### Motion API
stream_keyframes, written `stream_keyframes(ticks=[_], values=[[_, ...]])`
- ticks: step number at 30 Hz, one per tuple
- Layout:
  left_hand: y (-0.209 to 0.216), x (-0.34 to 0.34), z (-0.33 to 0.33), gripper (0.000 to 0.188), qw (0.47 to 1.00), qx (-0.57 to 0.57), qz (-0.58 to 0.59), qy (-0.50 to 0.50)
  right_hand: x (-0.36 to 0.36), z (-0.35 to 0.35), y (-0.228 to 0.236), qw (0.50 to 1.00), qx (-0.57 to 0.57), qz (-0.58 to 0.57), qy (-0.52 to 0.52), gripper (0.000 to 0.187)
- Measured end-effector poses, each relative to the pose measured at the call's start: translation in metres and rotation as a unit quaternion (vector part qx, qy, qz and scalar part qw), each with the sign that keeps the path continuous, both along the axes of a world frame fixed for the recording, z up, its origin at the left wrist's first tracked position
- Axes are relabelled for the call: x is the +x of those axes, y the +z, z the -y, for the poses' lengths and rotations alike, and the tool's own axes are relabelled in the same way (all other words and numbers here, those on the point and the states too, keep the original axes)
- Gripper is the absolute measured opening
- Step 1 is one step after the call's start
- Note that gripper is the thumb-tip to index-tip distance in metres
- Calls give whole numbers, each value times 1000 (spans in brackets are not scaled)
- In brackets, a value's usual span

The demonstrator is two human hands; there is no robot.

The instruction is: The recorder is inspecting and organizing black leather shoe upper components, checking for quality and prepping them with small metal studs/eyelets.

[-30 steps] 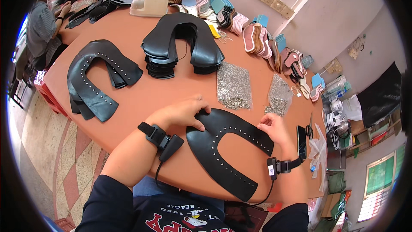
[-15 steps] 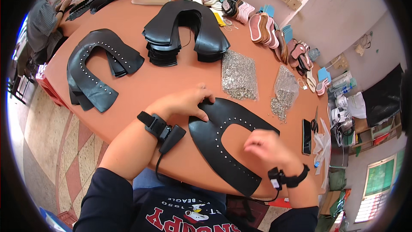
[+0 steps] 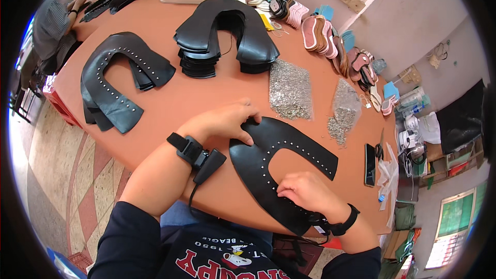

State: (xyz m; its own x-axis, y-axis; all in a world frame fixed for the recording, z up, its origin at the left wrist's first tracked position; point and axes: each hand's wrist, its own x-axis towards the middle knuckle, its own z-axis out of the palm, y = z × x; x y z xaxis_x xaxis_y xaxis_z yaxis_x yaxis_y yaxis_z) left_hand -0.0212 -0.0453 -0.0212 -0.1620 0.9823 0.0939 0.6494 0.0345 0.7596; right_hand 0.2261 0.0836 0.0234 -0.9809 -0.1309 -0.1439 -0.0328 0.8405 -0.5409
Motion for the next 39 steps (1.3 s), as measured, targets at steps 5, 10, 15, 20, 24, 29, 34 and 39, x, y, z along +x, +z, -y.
stream_keyframes(ticks=[5,10,15,20,24,29,34,39], values=[[-4,-1,3,53,1000,3,14,14,-27,5,15,987,29,136,-84,19],[5,1,6,53,1000,-13,-17,19,-24,-11,15,984,21,171,-42,18],[0,3,8,52,1000,-5,2,24,-12,-118,-6,951,-21,-17,-308,16],[2,2,5,53,999,-25,-11,20,-15,-165,-41,925,-45,-54,-373,15],[-2,3,4,53,1000,-4,16,18,-16,-154,-39,950,114,-129,-262,16],[0,1,4,52,1000,-10,7,17,-14,-112,-15,964,40,-83,-248,9],[-4,-2,2,53,1000,-6,-3,11,7,-26,15,997,-64,35,-32,6],[-3,0,3,53,1000,-8,1,12,18,-9,3,991,-89,78,-65,6]])
